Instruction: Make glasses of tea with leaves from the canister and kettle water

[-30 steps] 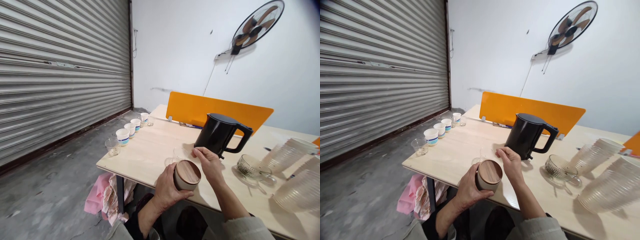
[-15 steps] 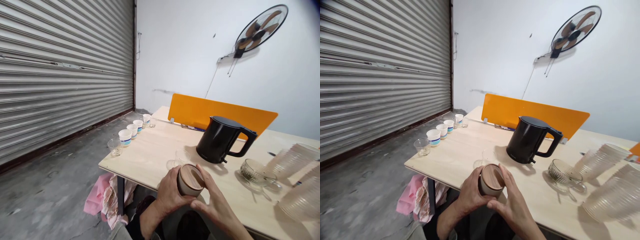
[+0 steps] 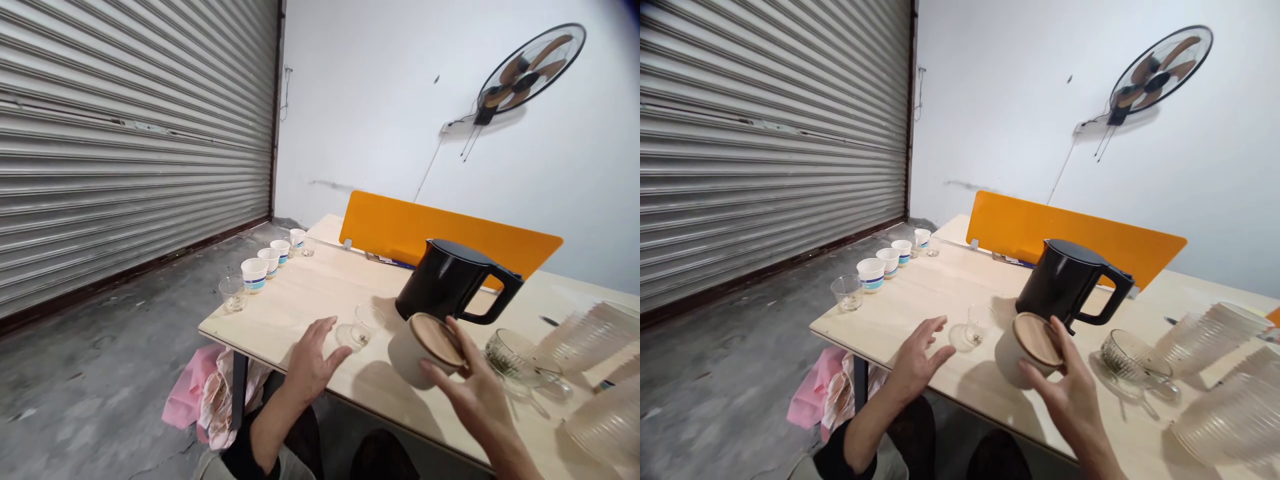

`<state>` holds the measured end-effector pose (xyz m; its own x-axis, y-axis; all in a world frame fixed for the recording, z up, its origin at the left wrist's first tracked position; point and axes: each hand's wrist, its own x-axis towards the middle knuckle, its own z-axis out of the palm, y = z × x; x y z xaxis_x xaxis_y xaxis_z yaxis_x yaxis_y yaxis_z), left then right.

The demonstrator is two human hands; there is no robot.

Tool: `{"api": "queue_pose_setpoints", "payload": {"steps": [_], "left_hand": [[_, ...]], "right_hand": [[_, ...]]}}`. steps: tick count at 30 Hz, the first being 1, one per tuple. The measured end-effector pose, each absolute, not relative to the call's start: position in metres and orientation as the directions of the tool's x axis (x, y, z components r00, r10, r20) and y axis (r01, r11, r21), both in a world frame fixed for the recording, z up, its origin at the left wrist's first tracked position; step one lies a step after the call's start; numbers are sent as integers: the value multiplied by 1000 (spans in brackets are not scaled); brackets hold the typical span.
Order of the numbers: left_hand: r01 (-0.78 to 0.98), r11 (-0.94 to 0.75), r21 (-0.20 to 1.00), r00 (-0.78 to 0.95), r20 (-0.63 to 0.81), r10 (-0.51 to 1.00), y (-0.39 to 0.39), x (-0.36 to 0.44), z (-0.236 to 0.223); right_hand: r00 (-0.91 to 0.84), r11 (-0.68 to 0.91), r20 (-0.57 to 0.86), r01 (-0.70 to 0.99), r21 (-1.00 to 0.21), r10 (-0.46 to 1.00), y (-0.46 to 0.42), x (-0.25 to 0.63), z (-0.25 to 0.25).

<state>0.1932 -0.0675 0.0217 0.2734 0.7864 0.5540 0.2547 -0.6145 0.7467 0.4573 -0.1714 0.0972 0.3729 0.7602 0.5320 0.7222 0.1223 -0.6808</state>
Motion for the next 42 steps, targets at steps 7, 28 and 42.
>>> {"api": "queue_pose_setpoints", "payload": {"steps": [7, 28, 42], "left_hand": [[490, -519, 700, 178, 502, 846, -50, 189, 11], [658, -533, 532, 262, 501, 825, -57, 194, 17], [647, -548, 531, 269, 513, 815, -56, 193, 13]], "right_hand": [[414, 74, 646, 805, -589, 641, -92, 469, 142], [205, 196, 445, 687, -700, 872, 52, 473, 72], [230, 262, 498, 631, -730, 836, 2, 476, 93]]}}
